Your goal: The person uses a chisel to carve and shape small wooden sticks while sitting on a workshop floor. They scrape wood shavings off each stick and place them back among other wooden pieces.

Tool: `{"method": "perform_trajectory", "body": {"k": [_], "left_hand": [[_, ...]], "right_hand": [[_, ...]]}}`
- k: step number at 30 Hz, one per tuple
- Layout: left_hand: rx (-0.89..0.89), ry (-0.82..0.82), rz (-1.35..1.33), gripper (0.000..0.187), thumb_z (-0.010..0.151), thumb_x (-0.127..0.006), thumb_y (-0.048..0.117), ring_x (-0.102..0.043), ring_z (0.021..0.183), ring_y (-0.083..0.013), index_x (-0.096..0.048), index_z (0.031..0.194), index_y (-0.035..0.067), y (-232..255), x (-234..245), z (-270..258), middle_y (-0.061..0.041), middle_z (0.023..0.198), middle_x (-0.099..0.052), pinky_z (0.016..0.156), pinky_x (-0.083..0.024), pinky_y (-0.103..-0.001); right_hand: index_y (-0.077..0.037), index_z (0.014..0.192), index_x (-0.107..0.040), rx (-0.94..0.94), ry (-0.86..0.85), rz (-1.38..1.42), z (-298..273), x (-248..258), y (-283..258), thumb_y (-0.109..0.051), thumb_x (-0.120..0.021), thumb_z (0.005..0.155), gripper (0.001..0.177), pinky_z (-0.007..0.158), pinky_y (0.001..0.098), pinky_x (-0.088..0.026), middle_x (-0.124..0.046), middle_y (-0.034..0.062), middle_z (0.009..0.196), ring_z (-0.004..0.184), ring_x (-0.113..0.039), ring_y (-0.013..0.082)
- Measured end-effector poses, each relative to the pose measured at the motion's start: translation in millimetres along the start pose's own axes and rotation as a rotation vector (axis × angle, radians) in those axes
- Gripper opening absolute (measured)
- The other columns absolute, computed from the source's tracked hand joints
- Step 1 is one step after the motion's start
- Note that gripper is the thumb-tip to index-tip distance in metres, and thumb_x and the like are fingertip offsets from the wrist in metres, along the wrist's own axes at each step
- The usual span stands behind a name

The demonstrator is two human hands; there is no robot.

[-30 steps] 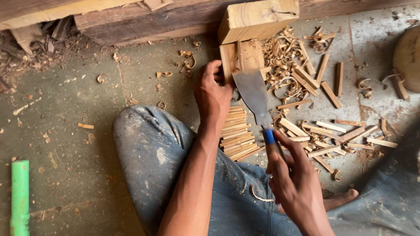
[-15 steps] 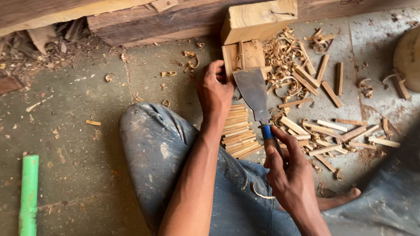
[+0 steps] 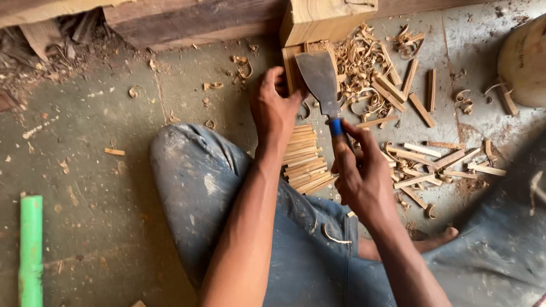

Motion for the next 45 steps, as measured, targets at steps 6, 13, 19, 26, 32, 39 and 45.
{"method": "perform_trajectory", "body": {"k": [6, 13, 19, 26, 32, 39, 45], "left_hand": [[0.051, -0.039, 0.074, 0.055, 0.077, -0.085, 0.012, -0.069, 0.117, -0.0297, -0.064, 0.128, 0.007, 7, 0, 9, -0.017, 0.127, -0.071, 0.099, -0.056, -0.041], [-0.056, 0.019, 0.052, 0.059, 0.073, -0.091, 0.016, -0.069, 0.115, -0.0333, -0.064, 0.124, 0.005, 10, 4, 6, -0.019, 0.125, -0.071, 0.096, -0.056, -0.041], [-0.089, 0.035, 0.149, 0.058, 0.078, -0.074, -0.006, -0.070, 0.120, -0.0329, -0.066, 0.134, 0.007, -12, -2, 2, -0.018, 0.130, -0.073, 0.105, -0.057, -0.039], [0.005, -0.006, 0.021, 0.062, 0.071, -0.084, 0.002, -0.070, 0.111, -0.0339, -0.061, 0.129, 0.002, -2, -3, 13, -0.022, 0.124, -0.070, 0.095, -0.056, -0.040], [-0.081, 0.040, 0.121, 0.056, 0.074, -0.080, -0.001, -0.071, 0.113, -0.0343, -0.065, 0.127, 0.003, 16, 9, 5, -0.021, 0.123, -0.072, 0.098, -0.057, -0.040], [0.035, 0.010, 0.076, 0.059, 0.072, -0.086, 0.006, -0.067, 0.115, -0.0331, -0.063, 0.126, 0.003, 7, 8, 10, -0.020, 0.126, -0.068, 0.096, -0.054, -0.042], [0.020, -0.024, -0.009, 0.062, 0.074, -0.079, -0.003, -0.069, 0.116, -0.0316, -0.060, 0.132, 0.001, -15, -17, 12, -0.023, 0.132, -0.066, 0.097, -0.060, -0.040]], "right_hand": [[-0.016, 0.144, -0.052, -0.102, 0.021, -0.014, -19, -2, -26, -0.028, -0.056, 0.096, 0.049, 0.037, 0.0275, -0.035, -0.056, 0.0014, 0.060, 0.044, -0.044, 0.0087], [-0.016, 0.147, -0.051, 0.000, 0.001, -0.103, 3, -1, -26, -0.031, -0.053, 0.100, 0.049, 0.040, 0.0285, -0.035, -0.056, 0.0022, 0.061, 0.046, -0.046, 0.0095], [-0.014, 0.144, -0.052, -0.010, 0.009, -0.111, -4, -7, -11, -0.031, -0.056, 0.099, 0.049, 0.042, 0.0283, -0.041, -0.061, 0.0044, 0.065, 0.049, -0.050, 0.0098], [-0.017, 0.142, -0.055, -0.066, -0.025, -0.078, -1, -2, -27, -0.030, -0.055, 0.098, 0.046, 0.043, 0.0284, -0.038, -0.060, 0.0050, 0.066, 0.049, -0.045, 0.0105], [-0.014, 0.143, -0.054, -0.008, -0.028, -0.029, 5, 1, 1, -0.027, -0.054, 0.099, 0.046, 0.043, 0.0269, -0.037, -0.058, 0.0027, 0.067, 0.051, -0.045, 0.0084], [-0.019, 0.147, -0.050, -0.101, -0.050, 0.004, 4, -2, -1, -0.029, -0.052, 0.098, 0.050, 0.039, 0.0304, -0.035, -0.057, 0.0049, 0.067, 0.046, -0.045, 0.0123], [-0.016, 0.145, -0.051, -0.012, -0.052, -0.035, -8, 5, -20, -0.027, -0.051, 0.098, 0.048, 0.040, 0.0287, -0.040, -0.059, 0.0035, 0.067, 0.047, -0.050, 0.0100]]}}
Point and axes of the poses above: each hand's wrist, its own z-axis towards the middle knuckle, its own x-axis out of the back of the hand, y = z × x, the point moved 8 cm from there along z, towards the middle knuckle
